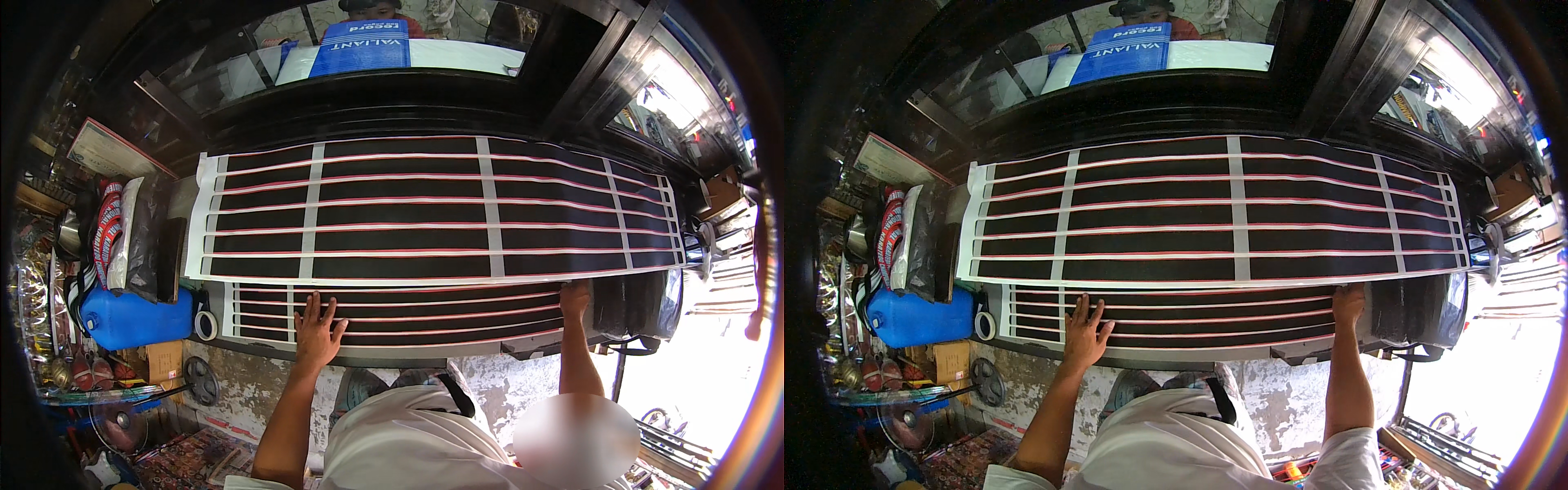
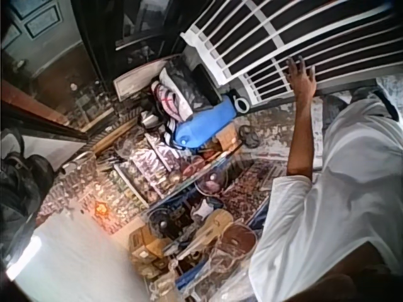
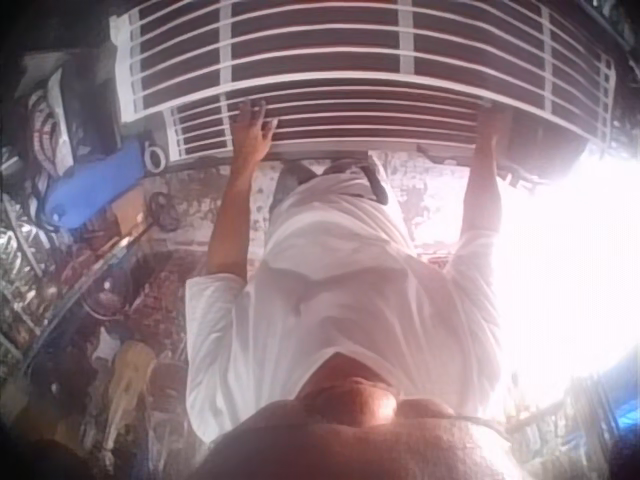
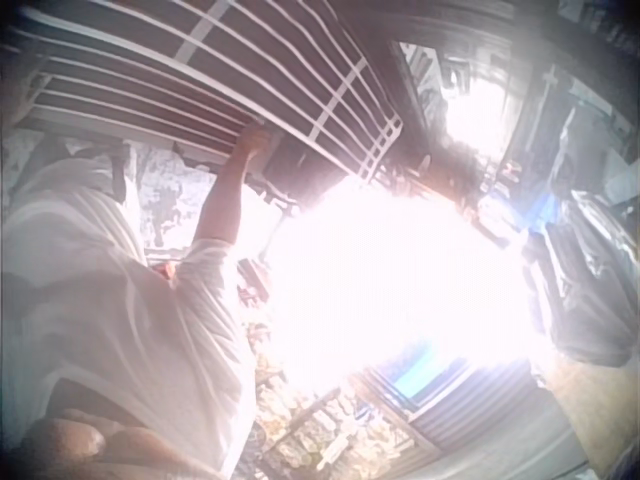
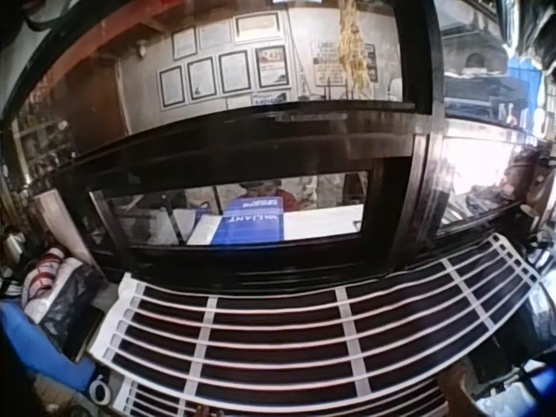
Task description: The person aligns and secures a solar panel onto a metal frame using white tape. They repeatedly press and smooth the tape along the panel edges to ensure it adheres properly.
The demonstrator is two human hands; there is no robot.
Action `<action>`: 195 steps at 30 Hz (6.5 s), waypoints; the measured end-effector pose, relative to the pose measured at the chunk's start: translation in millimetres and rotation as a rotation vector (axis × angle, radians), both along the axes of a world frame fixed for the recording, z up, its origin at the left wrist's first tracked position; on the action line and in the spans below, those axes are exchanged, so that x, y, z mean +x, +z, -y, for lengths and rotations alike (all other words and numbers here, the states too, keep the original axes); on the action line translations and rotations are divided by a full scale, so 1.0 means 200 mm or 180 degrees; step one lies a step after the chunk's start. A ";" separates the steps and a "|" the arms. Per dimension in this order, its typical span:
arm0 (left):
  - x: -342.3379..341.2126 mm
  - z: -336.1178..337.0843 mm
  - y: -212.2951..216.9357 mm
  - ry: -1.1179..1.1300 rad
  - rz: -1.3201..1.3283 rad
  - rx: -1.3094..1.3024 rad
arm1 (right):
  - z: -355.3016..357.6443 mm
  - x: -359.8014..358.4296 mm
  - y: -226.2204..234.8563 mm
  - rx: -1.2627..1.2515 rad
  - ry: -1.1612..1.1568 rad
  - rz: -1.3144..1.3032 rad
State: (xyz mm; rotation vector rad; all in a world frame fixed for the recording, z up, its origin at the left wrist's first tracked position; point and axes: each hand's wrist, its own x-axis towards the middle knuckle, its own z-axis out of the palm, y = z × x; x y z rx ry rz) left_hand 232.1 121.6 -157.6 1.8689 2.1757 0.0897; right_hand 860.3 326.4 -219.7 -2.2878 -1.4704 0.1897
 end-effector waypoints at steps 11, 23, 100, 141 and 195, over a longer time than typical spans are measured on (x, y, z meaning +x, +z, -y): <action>0.03 0.01 -0.04 -0.0053 0.0019 0.0302 | -0.03 0.39 -0.40 -0.0229 0.1299 0.2879; 0.02 0.02 -0.05 0.0015 0.0084 0.0126 | -0.06 0.18 -0.15 -0.0126 0.0175 0.0582; 0.02 0.01 -0.04 0.0112 0.0201 -0.0004 | 0.17 0.07 0.00 0.0363 0.0116 -0.0346; 0.23 0.13 -0.01 -0.0532 0.0251 0.0171 | 0.15 0.07 0.04 -0.0289 -0.0117 -0.0357; 0.47 -0.27 0.08 -0.1015 0.0060 0.0485 | -0.10 -0.01 -0.10 0.0250 0.0239 0.0139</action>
